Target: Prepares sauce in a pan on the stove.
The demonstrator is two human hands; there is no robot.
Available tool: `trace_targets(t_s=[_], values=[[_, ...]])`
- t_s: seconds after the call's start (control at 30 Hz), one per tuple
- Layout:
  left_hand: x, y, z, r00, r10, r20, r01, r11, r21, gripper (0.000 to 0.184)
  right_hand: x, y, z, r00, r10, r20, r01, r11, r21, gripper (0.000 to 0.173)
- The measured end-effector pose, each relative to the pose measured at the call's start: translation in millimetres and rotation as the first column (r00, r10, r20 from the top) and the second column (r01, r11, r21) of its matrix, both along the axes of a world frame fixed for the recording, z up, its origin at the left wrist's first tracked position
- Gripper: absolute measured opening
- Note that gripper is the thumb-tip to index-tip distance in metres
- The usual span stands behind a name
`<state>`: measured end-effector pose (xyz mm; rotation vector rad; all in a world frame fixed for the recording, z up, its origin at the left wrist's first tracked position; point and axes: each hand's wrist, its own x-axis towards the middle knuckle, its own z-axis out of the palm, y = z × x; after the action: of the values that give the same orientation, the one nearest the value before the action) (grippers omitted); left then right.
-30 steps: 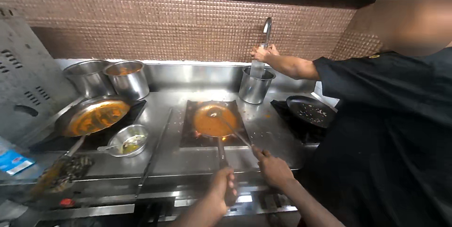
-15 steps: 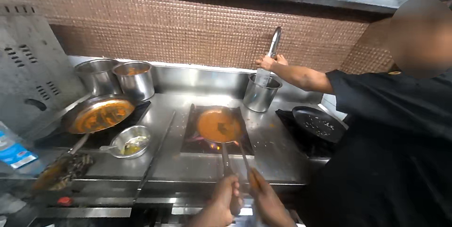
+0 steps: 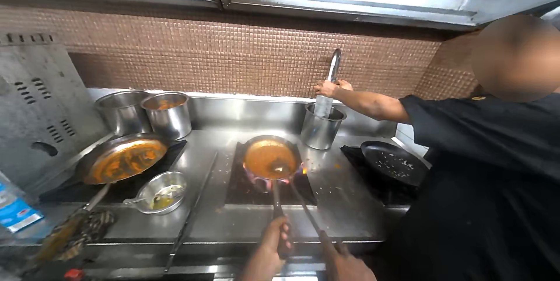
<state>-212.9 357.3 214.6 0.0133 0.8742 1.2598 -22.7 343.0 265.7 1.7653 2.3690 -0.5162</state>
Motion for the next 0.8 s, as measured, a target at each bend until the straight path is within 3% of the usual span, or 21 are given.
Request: trace_targets(t_s=[0.1, 0.2, 0.3, 0.4, 0.57, 0.67, 0.73, 0.8], values=[[18.7, -20.0, 25.0, 1.000, 0.002, -0.010, -0.002, 0.999, -0.038, 0.019, -2.5, 9.1, 5.6, 0.997, 0.071, -0.026, -0.070, 0.996, 0.047, 0.062], [37.7, -48.9, 41.1, 0.999, 0.007, -0.042, -0.010, 0.997, -0.078, 0.014, -18.8, 42.0, -6.2, 1.000, 0.000, 0.019, 0.000, 1.000, 0.030, 0.066], [20.2, -27.1, 21.5, 0.998, -0.009, -0.057, 0.006, 0.999, -0.051, 0.016, -10.4, 15.9, -9.9, 0.998, -0.061, 0.005, 0.061, 0.998, -0.001, 0.070], [7.9, -2.5, 4.4, 1.000, 0.019, 0.001, -0.019, 1.000, -0.011, 0.015, 5.1, -18.8, -2.1, 0.999, 0.025, -0.019, -0.025, 1.000, -0.005, 0.064], [45.2, -45.1, 34.0, 0.999, -0.008, -0.039, 0.005, 0.997, -0.080, 0.016, -21.6, 31.4, -4.7, 1.000, 0.015, 0.013, -0.016, 1.000, 0.026, 0.068], [31.8, -26.9, 17.9, 0.999, -0.001, -0.050, -0.001, 0.999, -0.038, 0.016, -21.1, 21.8, -12.0, 0.998, -0.060, 0.029, 0.060, 0.998, 0.016, 0.073], [19.5, -6.7, 1.5, 1.000, 0.017, -0.020, -0.017, 1.000, -0.001, 0.014, -6.5, -1.1, -9.4, 0.997, -0.067, -0.050, 0.065, 0.997, -0.029, 0.071], [18.9, -7.2, 9.9, 0.999, 0.031, 0.009, -0.031, 0.999, -0.009, 0.015, 13.3, -1.3, -10.6, 0.959, -0.079, -0.271, 0.043, 0.990, -0.136, 0.071]])
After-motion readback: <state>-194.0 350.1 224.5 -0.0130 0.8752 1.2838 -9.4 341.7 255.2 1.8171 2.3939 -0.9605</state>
